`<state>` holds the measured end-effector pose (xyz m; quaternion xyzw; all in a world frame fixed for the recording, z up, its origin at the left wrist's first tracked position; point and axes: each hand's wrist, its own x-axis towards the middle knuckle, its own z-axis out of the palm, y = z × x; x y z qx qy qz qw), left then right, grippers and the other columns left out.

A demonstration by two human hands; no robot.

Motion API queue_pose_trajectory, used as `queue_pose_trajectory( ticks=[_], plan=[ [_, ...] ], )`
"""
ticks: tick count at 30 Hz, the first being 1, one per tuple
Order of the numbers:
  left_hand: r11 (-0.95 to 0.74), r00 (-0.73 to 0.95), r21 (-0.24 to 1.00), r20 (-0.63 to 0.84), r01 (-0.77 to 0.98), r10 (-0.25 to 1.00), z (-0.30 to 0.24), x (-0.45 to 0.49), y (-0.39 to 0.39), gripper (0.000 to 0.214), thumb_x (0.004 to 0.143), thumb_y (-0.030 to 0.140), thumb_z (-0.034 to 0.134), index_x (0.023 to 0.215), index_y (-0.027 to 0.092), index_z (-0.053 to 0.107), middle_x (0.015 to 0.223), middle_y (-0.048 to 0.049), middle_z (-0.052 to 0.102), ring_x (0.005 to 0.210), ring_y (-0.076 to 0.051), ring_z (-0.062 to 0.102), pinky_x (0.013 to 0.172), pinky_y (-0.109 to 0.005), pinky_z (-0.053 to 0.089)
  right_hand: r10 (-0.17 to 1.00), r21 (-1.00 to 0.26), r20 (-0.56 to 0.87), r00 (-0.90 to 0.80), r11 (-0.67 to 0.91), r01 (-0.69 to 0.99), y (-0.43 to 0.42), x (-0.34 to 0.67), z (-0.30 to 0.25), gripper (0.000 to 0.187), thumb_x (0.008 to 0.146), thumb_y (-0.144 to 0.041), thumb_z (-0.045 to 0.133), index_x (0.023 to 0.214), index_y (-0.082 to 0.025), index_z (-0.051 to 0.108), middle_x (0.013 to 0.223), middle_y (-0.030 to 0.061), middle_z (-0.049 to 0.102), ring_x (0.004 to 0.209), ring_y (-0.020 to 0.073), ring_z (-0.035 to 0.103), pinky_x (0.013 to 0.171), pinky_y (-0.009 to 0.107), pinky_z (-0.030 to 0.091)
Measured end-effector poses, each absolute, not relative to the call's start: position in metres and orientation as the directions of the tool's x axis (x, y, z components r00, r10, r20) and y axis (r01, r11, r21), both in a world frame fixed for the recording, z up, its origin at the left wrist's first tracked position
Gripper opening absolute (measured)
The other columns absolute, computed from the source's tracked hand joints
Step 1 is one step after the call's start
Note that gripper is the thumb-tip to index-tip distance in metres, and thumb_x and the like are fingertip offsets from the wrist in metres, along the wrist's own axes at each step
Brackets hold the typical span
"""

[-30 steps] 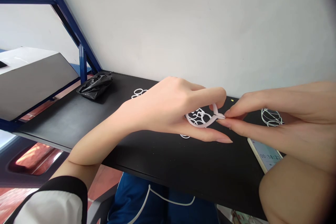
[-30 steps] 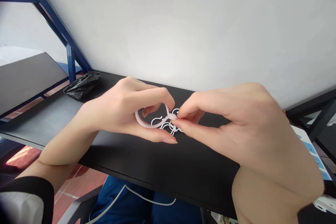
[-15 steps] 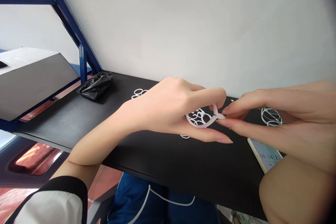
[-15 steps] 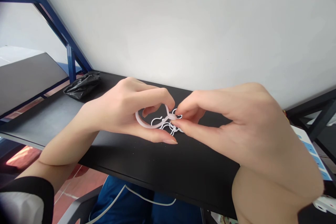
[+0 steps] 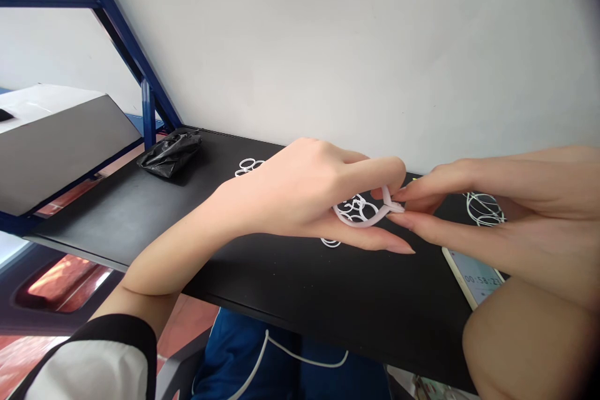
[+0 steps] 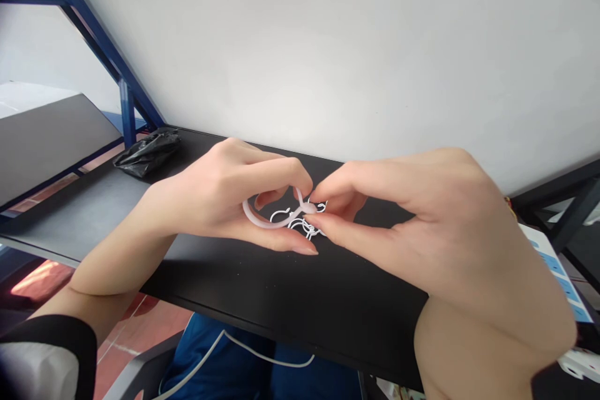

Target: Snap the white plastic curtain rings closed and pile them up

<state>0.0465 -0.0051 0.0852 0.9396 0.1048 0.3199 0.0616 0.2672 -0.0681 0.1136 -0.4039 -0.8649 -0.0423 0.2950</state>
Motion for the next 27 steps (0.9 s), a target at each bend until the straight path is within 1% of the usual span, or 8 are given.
queue_pose_trajectory(
  ticks=[2, 5, 13, 17, 20, 22, 25, 27],
  plan=[
    [-0.97, 0.778, 0.177, 0.581, 0.166, 0.24, 0.0856, 0.0464, -0.0054, 0.038, 0.091, 0.057, 0.057, 0.091, 0.019, 0.059, 0.059, 0.0051, 0.055, 0.048, -0.008, 0.044, 0.049, -0.022, 0.029, 0.665, -0.162, 0.549, -0.506, 0.679, 0.716, -0.0682, 0.2664, 0.1137, 0.011, 0.081, -0.021, 0.07, 0.081, -0.031, 0.067, 0.058, -0.0116, 0.065, 0.042, 0.0081, 0.05, 0.043, 0.028, 0.036],
    [-0.973, 0.782, 0.152, 0.579, 0.176, 0.232, 0.086, 0.0464, -0.006, 0.035, 0.093, 0.054, 0.057, 0.09, 0.019, 0.058, 0.062, 0.0047, 0.056, 0.049, -0.007, 0.045, 0.05, -0.021, 0.03, 0.657, -0.157, 0.555, -0.511, 0.686, 0.711, -0.0684, 0.2655, 0.114, 0.013, 0.082, -0.019, 0.069, 0.078, -0.031, 0.066, 0.056, -0.0125, 0.064, 0.039, 0.0073, 0.041, 0.043, 0.028, 0.036],
    [-0.979, 0.781, 0.109, 0.591, 0.171, 0.202, 0.0858, 0.0474, -0.0053, 0.032, 0.096, 0.049, 0.053, 0.088, 0.018, 0.055, 0.063, 0.0049, 0.054, 0.049, -0.007, 0.039, 0.05, -0.022, 0.028, 0.637, -0.129, 0.57, -0.519, 0.694, 0.708, -0.0684, 0.2657, 0.1136, 0.01, 0.083, -0.022, 0.069, 0.076, -0.029, 0.066, 0.057, -0.0115, 0.065, 0.04, 0.0072, 0.04, 0.041, 0.028, 0.031],
    [-0.979, 0.789, 0.116, 0.58, 0.168, 0.204, 0.0858, 0.0475, -0.0049, 0.035, 0.097, 0.052, 0.049, 0.088, 0.019, 0.054, 0.063, 0.0047, 0.054, 0.048, -0.007, 0.038, 0.049, -0.023, 0.027, 0.654, -0.152, 0.558, -0.511, 0.686, 0.711, -0.0683, 0.2655, 0.1133, 0.012, 0.082, -0.02, 0.068, 0.075, -0.029, 0.065, 0.06, -0.0112, 0.068, 0.043, 0.0078, 0.049, 0.041, 0.029, 0.03],
    [-0.98, 0.789, 0.108, 0.583, 0.164, 0.196, 0.0855, 0.0475, -0.0048, 0.033, 0.097, 0.051, 0.051, 0.088, 0.019, 0.054, 0.063, 0.0049, 0.053, 0.049, -0.007, 0.038, 0.049, -0.022, 0.027, 0.651, -0.154, 0.555, -0.518, 0.693, 0.704, -0.0677, 0.2659, 0.1135, 0.013, 0.081, -0.02, 0.071, 0.073, -0.029, 0.065, 0.059, -0.0124, 0.067, 0.044, 0.0064, 0.051, 0.042, 0.027, 0.032],
    [-0.981, 0.787, 0.093, 0.587, 0.167, 0.19, 0.0848, 0.0478, -0.0041, 0.033, 0.097, 0.05, 0.052, 0.088, 0.019, 0.054, 0.064, 0.0048, 0.054, 0.049, -0.007, 0.038, 0.048, -0.022, 0.026, 0.642, -0.142, 0.559, -0.525, 0.698, 0.702, -0.067, 0.2663, 0.1135, 0.014, 0.081, -0.02, 0.072, 0.072, -0.028, 0.065, 0.059, -0.0127, 0.066, 0.043, 0.0054, 0.049, 0.042, 0.026, 0.032],
    [-0.981, 0.777, 0.044, 0.604, 0.19, 0.178, 0.083, 0.0492, -0.0019, 0.037, 0.098, 0.053, 0.047, 0.087, 0.018, 0.053, 0.063, 0.0043, 0.054, 0.047, -0.007, 0.036, 0.047, -0.023, 0.025, 0.619, -0.118, 0.573, -0.538, 0.711, 0.693, -0.0656, 0.2662, 0.1123, 0.017, 0.083, -0.021, 0.071, 0.069, -0.027, 0.065, 0.055, -0.0116, 0.064, 0.039, 0.0055, 0.039, 0.041, 0.027, 0.031],
    [-0.971, 0.774, -0.002, 0.605, 0.238, 0.188, 0.0818, 0.0502, -0.0004, 0.037, 0.1, 0.052, 0.044, 0.088, 0.019, 0.053, 0.064, 0.0039, 0.054, 0.047, -0.007, 0.037, 0.046, -0.024, 0.024, 0.615, -0.124, 0.597, -0.515, 0.705, 0.698, -0.0642, 0.2652, 0.1105, 0.018, 0.085, -0.023, 0.07, 0.069, -0.027, 0.065, 0.054, -0.0114, 0.062, 0.038, 0.0058, 0.034, 0.042, 0.026, 0.033]
  ],
)
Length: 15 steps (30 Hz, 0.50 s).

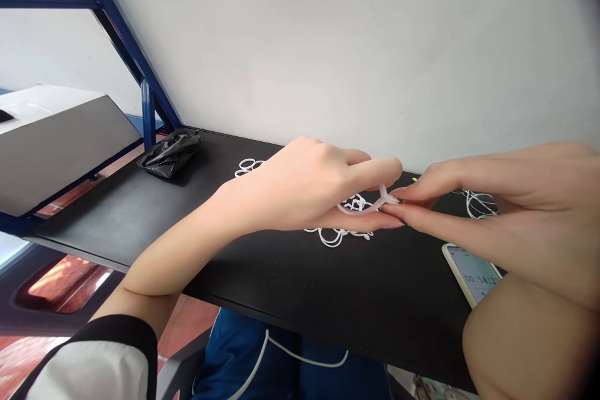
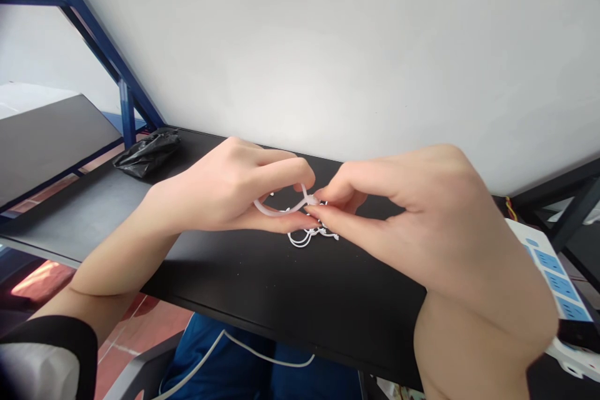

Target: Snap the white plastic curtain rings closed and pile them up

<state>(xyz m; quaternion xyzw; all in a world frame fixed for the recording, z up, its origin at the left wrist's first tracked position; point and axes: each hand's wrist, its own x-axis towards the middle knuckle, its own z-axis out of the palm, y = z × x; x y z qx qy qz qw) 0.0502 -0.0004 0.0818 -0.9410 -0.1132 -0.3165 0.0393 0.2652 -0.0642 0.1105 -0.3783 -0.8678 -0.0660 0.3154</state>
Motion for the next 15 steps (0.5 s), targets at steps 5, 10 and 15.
queue_pose_trajectory(
  ticks=[5, 10, 15],
  plan=[
    [-0.93, 0.787, -0.091, 0.566, 0.357, 0.247, 0.081, 0.051, 0.002, 0.033, 0.1, 0.049, 0.045, 0.094, 0.018, 0.054, 0.067, 0.0026, 0.057, 0.049, -0.008, 0.042, 0.046, -0.024, 0.024, 0.664, -0.195, 0.615, -0.426, 0.651, 0.734, -0.058, 0.26, 0.106, 0.021, 0.083, -0.019, 0.07, 0.064, -0.025, 0.065, 0.055, -0.0119, 0.064, 0.038, 0.0046, 0.041, 0.046, 0.021, 0.043],
    [-0.913, 0.79, -0.11, 0.55, 0.392, 0.273, 0.081, 0.051, 0.003, 0.036, 0.099, 0.051, 0.045, 0.095, 0.017, 0.054, 0.068, 0.0018, 0.059, 0.047, -0.008, 0.041, 0.046, -0.024, 0.023, 0.684, -0.237, 0.599, -0.416, 0.648, 0.724, -0.054, 0.257, 0.106, 0.021, 0.079, -0.017, 0.074, 0.062, -0.024, 0.065, 0.057, -0.0111, 0.068, 0.05, 0.0063, 0.062, 0.046, 0.018, 0.046],
    [-0.913, 0.79, -0.101, 0.545, 0.395, 0.282, 0.079, 0.052, 0.005, 0.04, 0.099, 0.056, 0.042, 0.095, 0.017, 0.054, 0.068, 0.0022, 0.06, 0.046, -0.008, 0.039, 0.044, -0.024, 0.022, 0.694, -0.241, 0.589, -0.414, 0.64, 0.73, -0.053, 0.257, 0.105, 0.02, 0.074, -0.011, 0.076, 0.061, -0.024, 0.066, 0.057, -0.0115, 0.069, 0.05, 0.0053, 0.062, 0.046, 0.016, 0.046]
  ],
)
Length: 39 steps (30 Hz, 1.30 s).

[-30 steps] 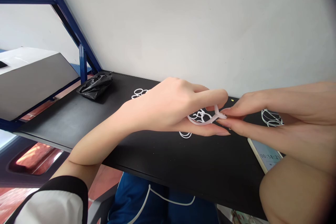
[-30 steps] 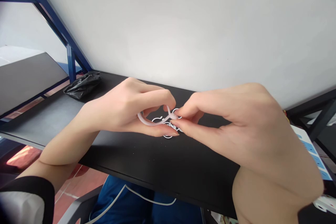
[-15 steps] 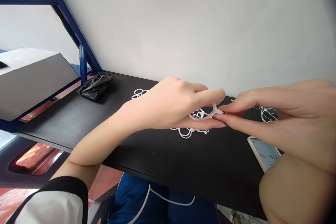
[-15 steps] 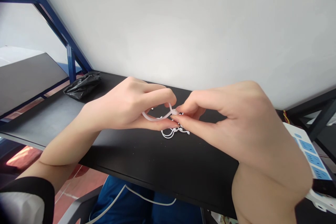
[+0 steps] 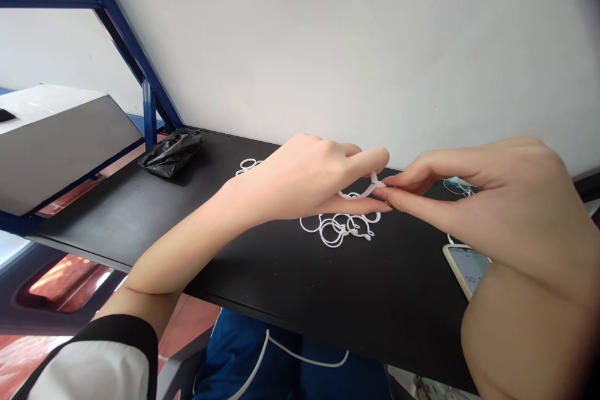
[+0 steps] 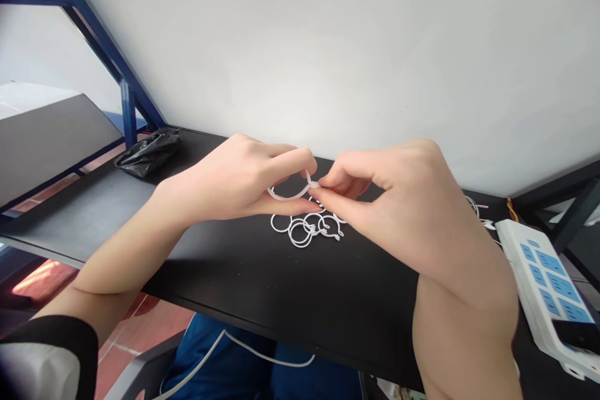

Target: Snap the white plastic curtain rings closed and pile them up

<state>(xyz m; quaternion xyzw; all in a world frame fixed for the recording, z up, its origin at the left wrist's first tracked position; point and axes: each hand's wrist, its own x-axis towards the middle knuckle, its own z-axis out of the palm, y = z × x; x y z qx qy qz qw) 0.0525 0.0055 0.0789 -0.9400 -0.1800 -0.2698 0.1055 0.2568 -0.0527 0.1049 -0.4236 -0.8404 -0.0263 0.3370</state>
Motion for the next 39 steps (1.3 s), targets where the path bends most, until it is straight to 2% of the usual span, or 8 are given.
queue_pose_trajectory(
  ticks=[8, 18, 21, 24, 27, 30, 35, 39],
  plan=[
    [-0.908, 0.776, -0.03, 0.53, 0.419, 0.341, 0.08, 0.051, 0.01, 0.041, 0.097, 0.059, 0.045, 0.097, 0.019, 0.056, 0.068, 0.0026, 0.059, 0.046, -0.008, 0.041, 0.045, -0.024, 0.025, 0.671, -0.207, 0.613, -0.418, 0.646, 0.735, -0.05, 0.253, 0.102, 0.027, 0.078, -0.014, 0.076, 0.056, -0.021, 0.062, 0.049, -0.009, 0.062, 0.044, 0.0052, 0.054, 0.042, 0.019, 0.041],
    [-0.89, 0.784, 0.099, 0.436, 0.446, 0.441, 0.083, 0.048, 0.012, 0.041, 0.095, 0.057, 0.051, 0.094, 0.017, 0.059, 0.08, -0.0015, 0.063, 0.055, -0.009, 0.047, 0.053, -0.024, 0.032, 0.733, -0.366, 0.586, -0.345, 0.619, 0.694, -0.05, 0.248, 0.099, 0.017, 0.083, -0.02, 0.072, 0.067, -0.023, 0.067, 0.059, -0.005, 0.067, 0.053, 0.0114, 0.062, 0.051, 0.024, 0.05],
    [-0.847, 0.793, 0.075, 0.318, 0.526, 0.52, 0.079, 0.048, 0.019, 0.04, 0.095, 0.054, 0.054, 0.094, 0.016, 0.06, 0.089, -0.0038, 0.066, 0.059, -0.011, 0.051, 0.054, -0.026, 0.033, 0.756, -0.412, 0.534, -0.378, 0.623, 0.665, -0.044, 0.249, 0.096, 0.017, 0.087, -0.022, 0.068, 0.07, -0.022, 0.068, 0.06, -0.0044, 0.067, 0.054, 0.0108, 0.063, 0.053, 0.023, 0.05],
    [-0.797, 0.786, 0.058, 0.142, 0.601, 0.602, 0.068, 0.047, 0.039, 0.039, 0.093, 0.054, 0.055, 0.097, 0.016, 0.062, 0.093, -0.0051, 0.068, 0.067, -0.015, 0.058, 0.057, -0.027, 0.035, 0.811, -0.522, 0.487, -0.324, 0.568, 0.637, -0.033, 0.248, 0.088, 0.006, 0.088, -0.023, 0.066, 0.091, -0.023, 0.071, 0.072, -0.0025, 0.071, 0.061, 0.013, 0.068, 0.059, 0.026, 0.053],
    [-0.714, 0.717, 0.075, -0.09, 0.697, 0.691, 0.052, 0.046, 0.067, 0.024, 0.085, 0.037, 0.066, 0.102, 0.02, 0.064, 0.103, -0.0033, 0.071, 0.087, -0.018, 0.064, 0.065, -0.026, 0.041, 0.883, -0.668, 0.381, -0.274, 0.468, 0.579, -0.018, 0.244, 0.076, 0.031, 0.089, -0.03, 0.065, 0.119, -0.024, 0.061, 0.081, -0.0002, 0.073, 0.065, 0.0155, 0.07, 0.06, 0.028, 0.054],
    [-0.595, 0.584, 0.052, -0.274, 0.802, 0.764, 0.037, 0.045, 0.09, 0.032, 0.081, 0.037, 0.065, 0.11, 0.022, 0.066, 0.117, -0.0058, 0.07, 0.098, -0.021, 0.066, 0.07, -0.025, 0.045, 0.915, -0.749, 0.259, -0.308, 0.392, 0.534, -0.001, 0.237, 0.057, 0.033, 0.089, -0.039, 0.064, 0.116, -0.024, 0.055, 0.079, -0.0015, 0.069, 0.06, 0.0142, 0.066, 0.058, 0.028, 0.052],
    [-0.472, 0.43, 0.001, -0.416, 0.881, 0.801, 0.029, 0.042, 0.104, 0.049, 0.077, 0.048, 0.065, 0.116, 0.019, 0.067, 0.119, -0.0139, 0.07, 0.092, -0.027, 0.068, 0.07, -0.03, 0.049, 0.87, -0.517, -0.094, -0.484, 0.373, 0.771, 0.019, 0.223, 0.016, 0.026, 0.087, -0.039, 0.062, 0.108, -0.023, 0.06, 0.093, 0.0019, 0.069, 0.068, 0.0132, 0.061, 0.061, 0.027, 0.045],
    [-0.437, 0.38, -0.013, -0.472, 0.899, 0.796, 0.029, 0.042, 0.103, 0.045, 0.079, 0.049, 0.061, 0.11, 0.017, 0.07, 0.115, -0.0173, 0.071, 0.086, -0.028, 0.069, 0.068, -0.031, 0.05, 0.834, -0.438, -0.171, -0.525, 0.413, 0.799, 0.025, 0.213, -0.01, 0.018, 0.078, -0.024, 0.069, 0.096, -0.021, 0.065, 0.099, 0.0047, 0.068, 0.069, 0.0144, 0.059, 0.059, 0.027, 0.039]
  ],
)
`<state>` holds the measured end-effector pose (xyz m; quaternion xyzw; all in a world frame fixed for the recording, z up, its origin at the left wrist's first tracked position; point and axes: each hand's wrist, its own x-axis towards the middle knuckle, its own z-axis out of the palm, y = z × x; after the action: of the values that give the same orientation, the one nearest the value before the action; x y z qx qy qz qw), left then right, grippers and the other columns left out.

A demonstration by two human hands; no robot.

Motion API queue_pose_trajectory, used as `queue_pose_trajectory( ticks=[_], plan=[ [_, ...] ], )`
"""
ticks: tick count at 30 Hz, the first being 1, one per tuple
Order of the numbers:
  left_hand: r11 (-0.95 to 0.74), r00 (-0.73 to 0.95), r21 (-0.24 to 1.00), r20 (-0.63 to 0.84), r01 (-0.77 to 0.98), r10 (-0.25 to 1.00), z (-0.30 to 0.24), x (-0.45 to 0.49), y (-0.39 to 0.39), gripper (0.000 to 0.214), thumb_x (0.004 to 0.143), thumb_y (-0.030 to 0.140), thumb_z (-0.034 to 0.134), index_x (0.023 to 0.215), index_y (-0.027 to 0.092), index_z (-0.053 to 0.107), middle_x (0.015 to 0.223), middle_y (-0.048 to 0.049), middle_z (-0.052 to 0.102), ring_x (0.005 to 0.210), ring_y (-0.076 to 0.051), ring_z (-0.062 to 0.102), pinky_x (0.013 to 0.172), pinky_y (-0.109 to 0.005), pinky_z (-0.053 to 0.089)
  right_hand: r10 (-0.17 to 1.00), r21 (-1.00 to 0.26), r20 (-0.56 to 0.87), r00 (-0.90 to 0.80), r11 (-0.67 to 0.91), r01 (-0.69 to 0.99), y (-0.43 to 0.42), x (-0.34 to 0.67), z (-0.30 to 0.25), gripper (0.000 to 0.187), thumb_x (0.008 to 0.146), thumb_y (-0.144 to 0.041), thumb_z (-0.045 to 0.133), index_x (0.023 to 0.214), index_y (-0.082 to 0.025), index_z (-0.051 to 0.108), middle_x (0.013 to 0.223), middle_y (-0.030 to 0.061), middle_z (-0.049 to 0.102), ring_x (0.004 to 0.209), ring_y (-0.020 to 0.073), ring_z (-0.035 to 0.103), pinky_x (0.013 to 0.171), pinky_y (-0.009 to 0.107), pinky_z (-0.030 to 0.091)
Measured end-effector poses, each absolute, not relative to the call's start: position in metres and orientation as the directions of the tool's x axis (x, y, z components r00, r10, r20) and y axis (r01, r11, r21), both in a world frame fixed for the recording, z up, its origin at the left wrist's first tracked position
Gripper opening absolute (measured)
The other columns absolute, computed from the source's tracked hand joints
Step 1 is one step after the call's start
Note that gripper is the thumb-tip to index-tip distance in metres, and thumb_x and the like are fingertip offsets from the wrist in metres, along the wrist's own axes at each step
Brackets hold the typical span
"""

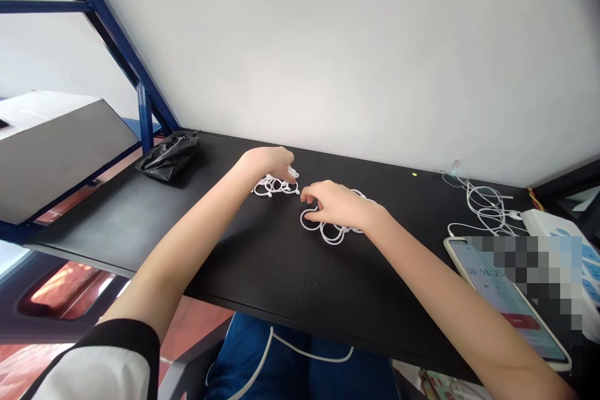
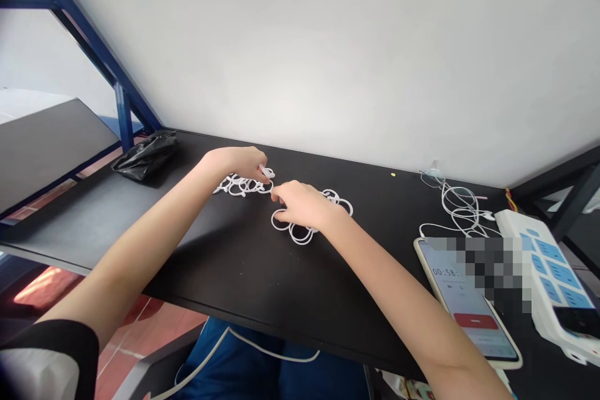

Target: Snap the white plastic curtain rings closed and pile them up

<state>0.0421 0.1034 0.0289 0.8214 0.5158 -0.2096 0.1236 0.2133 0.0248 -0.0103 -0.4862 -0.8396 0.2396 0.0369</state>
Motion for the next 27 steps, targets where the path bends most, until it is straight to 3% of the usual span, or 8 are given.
queue_pose_trajectory(
  ticks=[7, 15, 20, 23, 27],
  plan=[
    [-0.443, 0.373, -0.029, -0.49, 0.896, 0.788, 0.025, 0.044, 0.104, 0.025, 0.079, 0.031, 0.059, 0.095, 0.016, 0.07, 0.102, -0.0175, 0.072, 0.076, -0.026, 0.067, 0.063, -0.032, 0.047, 0.834, -0.405, -0.178, -0.523, 0.422, 0.811, 0.029, 0.209, -0.023, 0.019, 0.075, -0.003, 0.056, 0.083, -0.019, 0.064, 0.088, 0.0038, 0.068, 0.064, 0.013, 0.056, 0.058, 0.027, 0.034],
    [-0.461, 0.392, -0.038, -0.467, 0.887, 0.793, 0.034, 0.044, 0.096, 0.015, 0.067, 0.017, 0.06, 0.079, 0.016, 0.069, 0.082, -0.0142, 0.068, 0.069, -0.024, 0.062, 0.057, -0.031, 0.042, 0.871, -0.464, -0.113, -0.478, 0.38, 0.801, 0.033, 0.218, -0.012, 0.01, 0.078, -0.011, 0.056, 0.08, -0.019, 0.061, 0.078, 0.001, 0.067, 0.059, 0.0112, 0.052, 0.056, 0.025, 0.034],
    [-0.469, 0.41, -0.027, -0.443, 0.883, 0.797, 0.038, 0.041, 0.093, 0.006, 0.069, 0.018, 0.058, 0.07, 0.017, 0.064, 0.08, -0.0122, 0.066, 0.061, -0.021, 0.059, 0.053, -0.031, 0.037, 0.896, -0.509, -0.032, -0.442, 0.366, 0.779, 0.036, 0.225, -0.004, 0.012, 0.088, -0.018, 0.05, 0.084, -0.019, 0.061, 0.067, -0.0007, 0.06, 0.056, 0.0119, 0.048, 0.055, 0.026, 0.031],
    [-0.479, 0.43, -0.015, -0.418, 0.878, 0.8, 0.043, 0.041, 0.088, 0.01, 0.074, 0.022, 0.057, 0.074, 0.018, 0.066, 0.083, -0.0125, 0.067, 0.061, -0.021, 0.06, 0.053, -0.031, 0.036, 0.913, -0.552, 0.051, -0.404, 0.363, 0.75, 0.038, 0.227, -0.003, 0.015, 0.092, -0.021, 0.046, 0.086, -0.019, 0.059, 0.059, -0.0038, 0.052, 0.051, 0.0113, 0.041, 0.056, 0.026, 0.031],
    [-0.51, 0.483, 0.029, -0.372, 0.859, 0.792, 0.05, 0.042, 0.079, 0.029, 0.08, 0.037, 0.059, 0.102, 0.02, 0.066, 0.107, -0.0137, 0.068, 0.076, -0.023, 0.064, 0.057, -0.029, 0.04, 0.923, -0.615, 0.179, -0.341, 0.376, 0.693, 0.041, 0.228, -0.006, 0.016, 0.094, -0.025, 0.044, 0.086, -0.019, 0.057, 0.053, -0.0079, 0.039, 0.048, 0.0105, 0.031, 0.054, 0.027, 0.029]
  ],
)
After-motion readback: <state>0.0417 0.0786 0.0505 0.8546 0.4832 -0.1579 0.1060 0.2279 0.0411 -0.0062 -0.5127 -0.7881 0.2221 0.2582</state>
